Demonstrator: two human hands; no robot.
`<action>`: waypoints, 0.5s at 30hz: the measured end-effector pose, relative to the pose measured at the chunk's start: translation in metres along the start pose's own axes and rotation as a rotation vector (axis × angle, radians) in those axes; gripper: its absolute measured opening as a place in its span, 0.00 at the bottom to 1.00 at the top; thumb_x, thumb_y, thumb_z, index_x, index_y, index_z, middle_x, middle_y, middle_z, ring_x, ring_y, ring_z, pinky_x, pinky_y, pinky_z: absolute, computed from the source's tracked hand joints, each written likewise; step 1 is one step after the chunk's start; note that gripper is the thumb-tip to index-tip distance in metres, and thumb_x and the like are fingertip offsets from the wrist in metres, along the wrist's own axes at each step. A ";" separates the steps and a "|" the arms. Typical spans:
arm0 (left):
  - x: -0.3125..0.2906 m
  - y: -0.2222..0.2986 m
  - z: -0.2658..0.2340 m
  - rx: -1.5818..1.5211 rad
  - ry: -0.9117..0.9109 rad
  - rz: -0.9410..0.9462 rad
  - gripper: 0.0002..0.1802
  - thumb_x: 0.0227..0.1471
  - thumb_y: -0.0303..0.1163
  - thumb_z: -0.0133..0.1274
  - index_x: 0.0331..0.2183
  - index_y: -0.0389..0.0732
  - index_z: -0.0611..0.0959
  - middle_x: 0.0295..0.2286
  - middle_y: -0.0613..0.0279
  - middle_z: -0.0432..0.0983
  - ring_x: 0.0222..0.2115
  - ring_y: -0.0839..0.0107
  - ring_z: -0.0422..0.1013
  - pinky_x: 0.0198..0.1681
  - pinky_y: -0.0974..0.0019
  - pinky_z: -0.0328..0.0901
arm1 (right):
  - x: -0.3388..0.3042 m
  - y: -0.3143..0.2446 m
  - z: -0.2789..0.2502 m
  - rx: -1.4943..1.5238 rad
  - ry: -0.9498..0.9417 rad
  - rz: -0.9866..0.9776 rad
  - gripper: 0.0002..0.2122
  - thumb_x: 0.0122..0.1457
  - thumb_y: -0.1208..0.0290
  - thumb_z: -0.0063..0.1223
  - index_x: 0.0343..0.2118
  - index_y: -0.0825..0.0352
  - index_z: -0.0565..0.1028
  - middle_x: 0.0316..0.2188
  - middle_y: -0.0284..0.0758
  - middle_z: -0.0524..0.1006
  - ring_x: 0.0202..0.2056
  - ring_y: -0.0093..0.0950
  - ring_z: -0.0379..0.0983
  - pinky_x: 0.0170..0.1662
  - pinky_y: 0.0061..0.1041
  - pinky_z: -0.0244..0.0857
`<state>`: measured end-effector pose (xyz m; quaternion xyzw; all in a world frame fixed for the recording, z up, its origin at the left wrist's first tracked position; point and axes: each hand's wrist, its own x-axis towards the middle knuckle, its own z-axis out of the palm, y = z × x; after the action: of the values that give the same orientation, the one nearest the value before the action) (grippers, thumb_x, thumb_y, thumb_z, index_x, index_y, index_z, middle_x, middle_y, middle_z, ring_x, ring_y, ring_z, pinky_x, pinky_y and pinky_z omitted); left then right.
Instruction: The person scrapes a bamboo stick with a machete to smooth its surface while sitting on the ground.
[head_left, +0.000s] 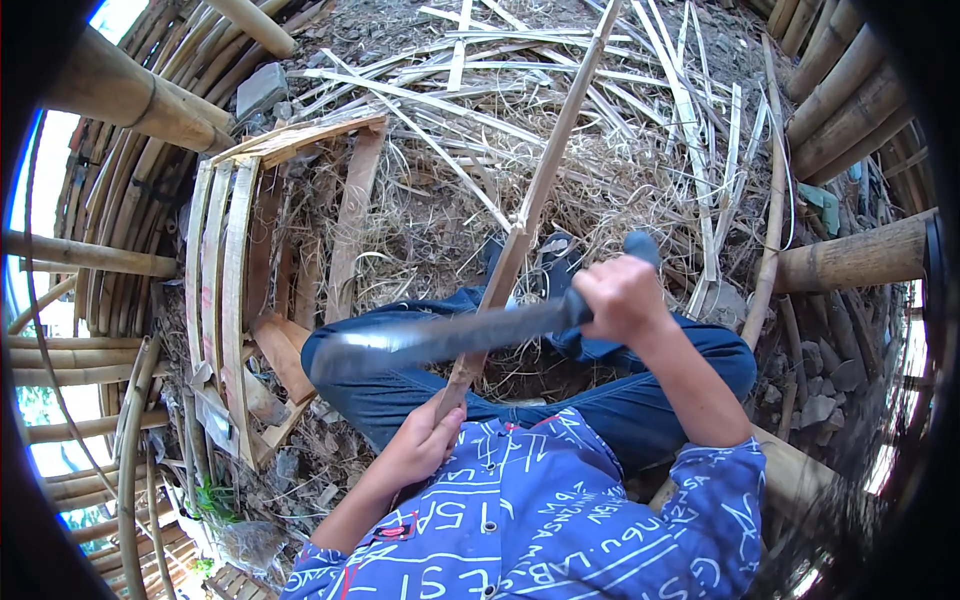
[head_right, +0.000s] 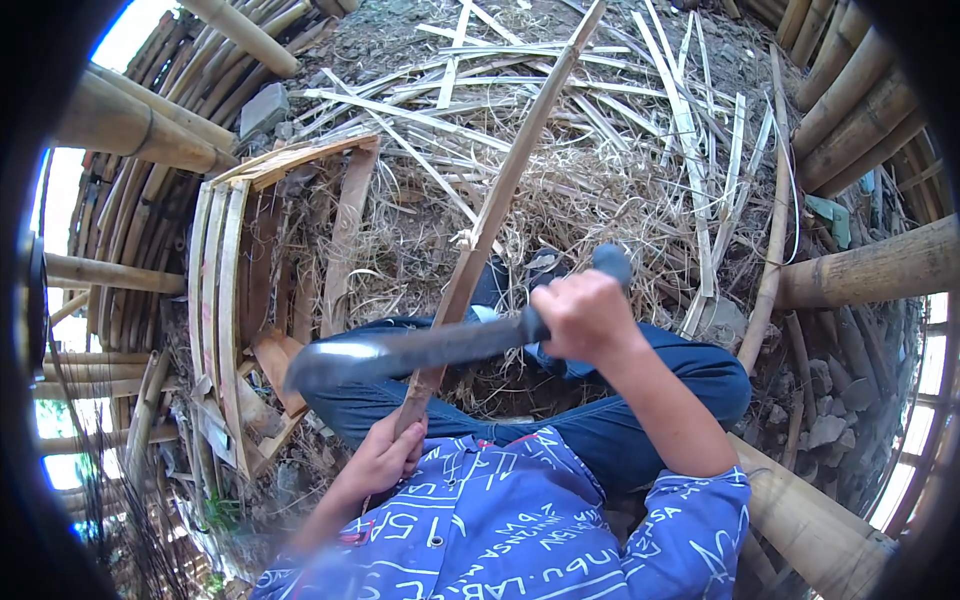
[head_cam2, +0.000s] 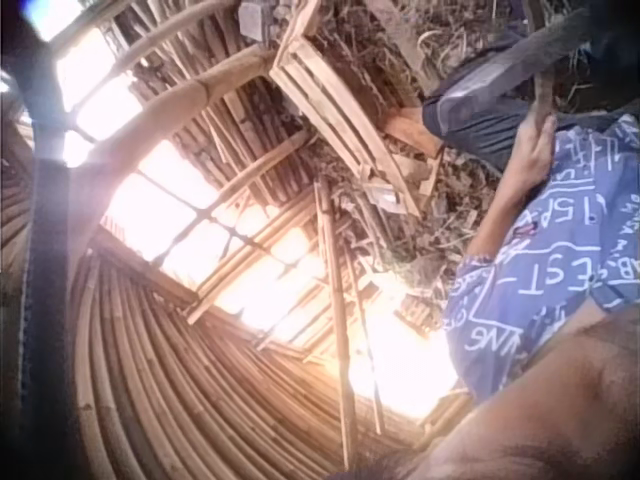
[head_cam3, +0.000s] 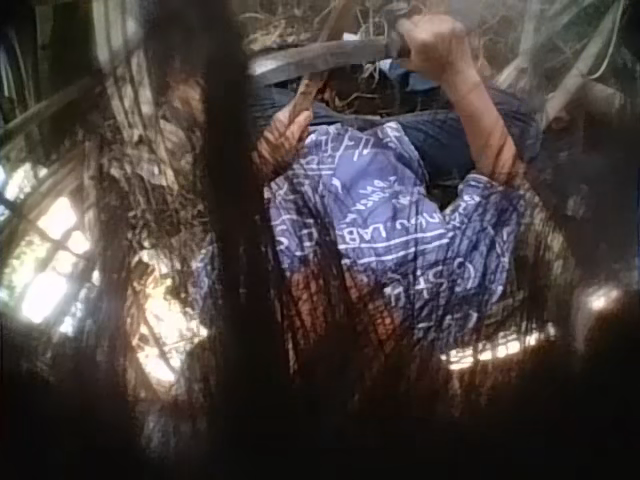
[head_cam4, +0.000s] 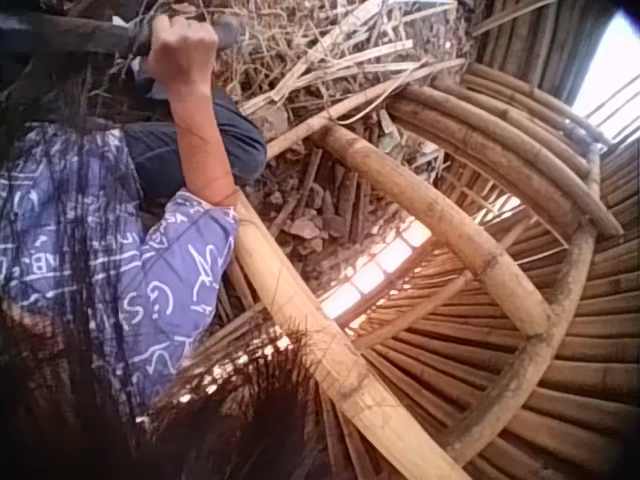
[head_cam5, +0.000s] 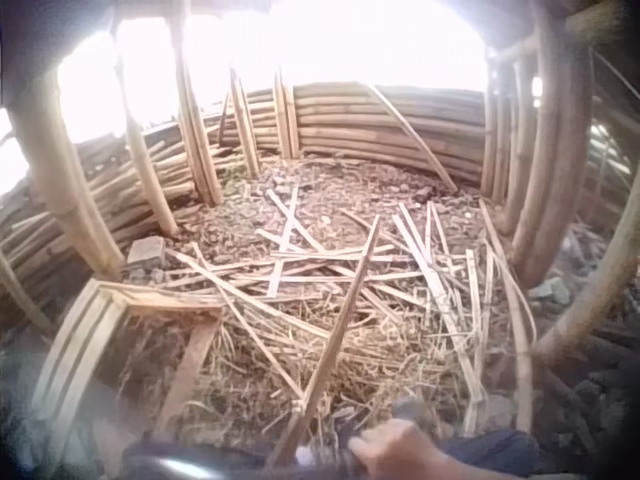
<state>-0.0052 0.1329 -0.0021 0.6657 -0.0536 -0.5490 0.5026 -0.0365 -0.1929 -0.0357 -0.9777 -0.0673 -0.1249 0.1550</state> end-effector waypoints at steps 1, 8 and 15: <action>0.001 0.001 0.001 0.033 0.015 0.012 0.08 0.63 0.31 0.41 0.38 0.37 0.71 0.21 0.69 0.63 0.21 0.81 0.60 0.25 0.73 0.60 | 0.001 -0.005 0.002 0.018 -0.049 -0.066 0.16 0.25 0.67 0.66 0.20 0.61 0.70 0.18 0.34 0.74 0.23 0.34 0.75 0.28 0.33 0.68; -0.008 -0.001 0.018 0.253 0.012 0.095 0.07 0.62 0.31 0.42 0.38 0.37 0.70 0.21 0.68 0.64 0.22 0.79 0.62 0.26 0.71 0.59 | 0.020 0.068 0.004 -0.172 0.113 0.479 0.06 0.37 0.70 0.59 0.20 0.63 0.75 0.18 0.40 0.76 0.23 0.38 0.76 0.28 0.34 0.68; -0.009 -0.016 0.009 0.068 -0.004 -0.004 0.09 0.63 0.32 0.43 0.41 0.37 0.72 0.22 0.70 0.64 0.22 0.81 0.61 0.26 0.72 0.60 | 0.013 0.036 0.015 -0.102 0.144 0.403 0.06 0.37 0.70 0.57 0.21 0.62 0.73 0.19 0.39 0.76 0.24 0.40 0.76 0.28 0.37 0.69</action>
<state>-0.0230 0.1407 -0.0065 0.6814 -0.0719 -0.5493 0.4784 -0.0145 -0.2207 -0.0562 -0.9665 0.1471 -0.1639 0.1317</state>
